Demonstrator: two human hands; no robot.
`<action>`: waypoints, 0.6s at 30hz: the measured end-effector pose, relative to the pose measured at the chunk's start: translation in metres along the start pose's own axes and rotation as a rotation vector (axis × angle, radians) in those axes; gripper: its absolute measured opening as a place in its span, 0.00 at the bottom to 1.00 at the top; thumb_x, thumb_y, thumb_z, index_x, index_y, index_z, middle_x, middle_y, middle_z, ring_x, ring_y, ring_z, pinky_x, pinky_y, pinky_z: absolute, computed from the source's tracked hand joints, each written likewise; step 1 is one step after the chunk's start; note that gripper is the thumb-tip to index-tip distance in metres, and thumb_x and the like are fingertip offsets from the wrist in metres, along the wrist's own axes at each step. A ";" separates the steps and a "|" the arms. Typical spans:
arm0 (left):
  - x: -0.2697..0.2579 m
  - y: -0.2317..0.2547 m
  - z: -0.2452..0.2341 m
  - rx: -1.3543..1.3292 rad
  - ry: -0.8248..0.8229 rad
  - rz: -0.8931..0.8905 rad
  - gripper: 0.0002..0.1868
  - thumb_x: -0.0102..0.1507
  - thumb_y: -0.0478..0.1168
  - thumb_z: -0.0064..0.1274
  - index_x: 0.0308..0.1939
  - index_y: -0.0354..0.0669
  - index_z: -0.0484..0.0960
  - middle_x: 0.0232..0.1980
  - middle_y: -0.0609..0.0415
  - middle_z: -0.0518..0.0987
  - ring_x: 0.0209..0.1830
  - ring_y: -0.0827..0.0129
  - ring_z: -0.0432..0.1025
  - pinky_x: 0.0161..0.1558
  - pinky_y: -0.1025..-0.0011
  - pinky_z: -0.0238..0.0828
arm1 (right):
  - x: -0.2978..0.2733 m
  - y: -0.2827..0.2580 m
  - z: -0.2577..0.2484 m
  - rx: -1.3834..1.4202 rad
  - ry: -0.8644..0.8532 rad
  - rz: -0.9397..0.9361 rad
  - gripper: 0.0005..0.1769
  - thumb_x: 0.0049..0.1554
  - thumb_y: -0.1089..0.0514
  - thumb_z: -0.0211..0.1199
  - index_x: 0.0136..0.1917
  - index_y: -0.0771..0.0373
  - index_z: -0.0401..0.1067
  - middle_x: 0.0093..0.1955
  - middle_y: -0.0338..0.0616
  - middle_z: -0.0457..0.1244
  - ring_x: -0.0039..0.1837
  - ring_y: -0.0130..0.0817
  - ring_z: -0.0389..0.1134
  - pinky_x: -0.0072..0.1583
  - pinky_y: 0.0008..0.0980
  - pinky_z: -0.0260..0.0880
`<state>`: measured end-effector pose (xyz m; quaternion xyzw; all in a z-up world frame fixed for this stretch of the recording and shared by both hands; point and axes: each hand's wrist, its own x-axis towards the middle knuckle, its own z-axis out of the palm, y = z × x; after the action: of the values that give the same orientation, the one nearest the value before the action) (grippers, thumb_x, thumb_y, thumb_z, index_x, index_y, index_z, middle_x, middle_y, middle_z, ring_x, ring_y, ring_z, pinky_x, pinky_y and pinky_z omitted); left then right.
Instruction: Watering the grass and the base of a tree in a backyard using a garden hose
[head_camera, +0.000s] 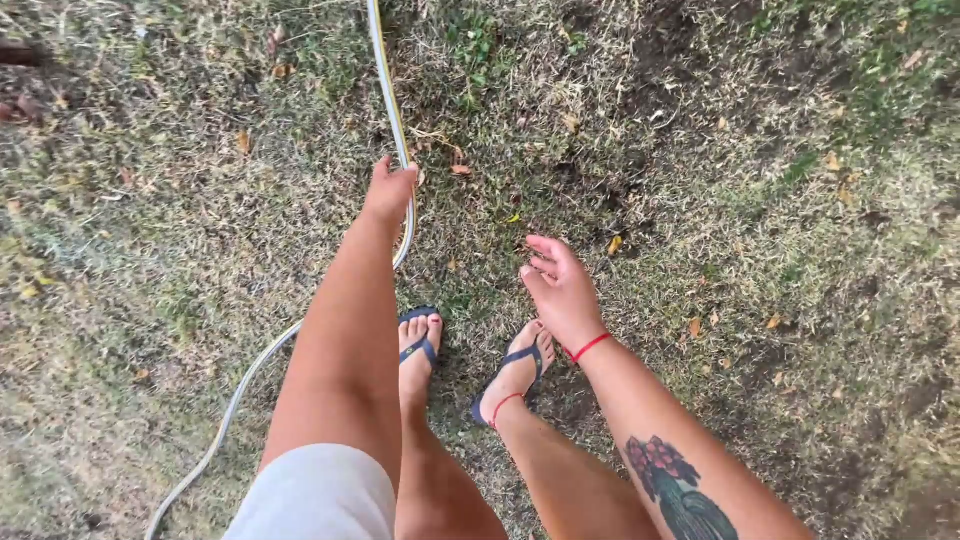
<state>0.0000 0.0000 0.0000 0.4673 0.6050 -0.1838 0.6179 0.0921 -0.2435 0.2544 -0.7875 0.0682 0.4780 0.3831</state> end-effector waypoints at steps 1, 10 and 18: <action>0.019 -0.010 0.006 -0.003 0.001 0.001 0.47 0.76 0.56 0.57 0.93 0.52 0.51 0.82 0.51 0.77 0.85 0.49 0.67 0.84 0.41 0.57 | 0.001 0.002 -0.004 -0.002 -0.001 -0.002 0.32 0.68 0.63 0.62 0.83 0.66 0.65 0.85 0.74 0.57 0.85 0.72 0.58 0.84 0.62 0.59; -0.177 0.074 -0.006 0.305 0.373 0.295 0.24 0.83 0.58 0.30 0.66 0.52 0.79 0.58 0.41 0.88 0.63 0.39 0.82 0.64 0.39 0.79 | -0.009 -0.032 -0.009 0.020 -0.049 -0.049 0.29 0.69 0.65 0.59 0.82 0.63 0.69 0.81 0.70 0.62 0.82 0.66 0.64 0.81 0.60 0.64; -0.427 0.117 -0.092 0.545 0.181 0.210 0.32 0.79 0.67 0.38 0.49 0.50 0.91 0.40 0.37 0.89 0.50 0.36 0.85 0.55 0.41 0.79 | -0.055 -0.154 -0.016 0.774 -0.149 0.176 0.55 0.69 0.18 0.36 0.91 0.59 0.51 0.92 0.67 0.46 0.90 0.64 0.51 0.85 0.61 0.56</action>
<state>-0.0451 -0.0129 0.4494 0.6902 0.5344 -0.2321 0.4290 0.1470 -0.1612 0.3850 -0.5394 0.2824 0.5039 0.6127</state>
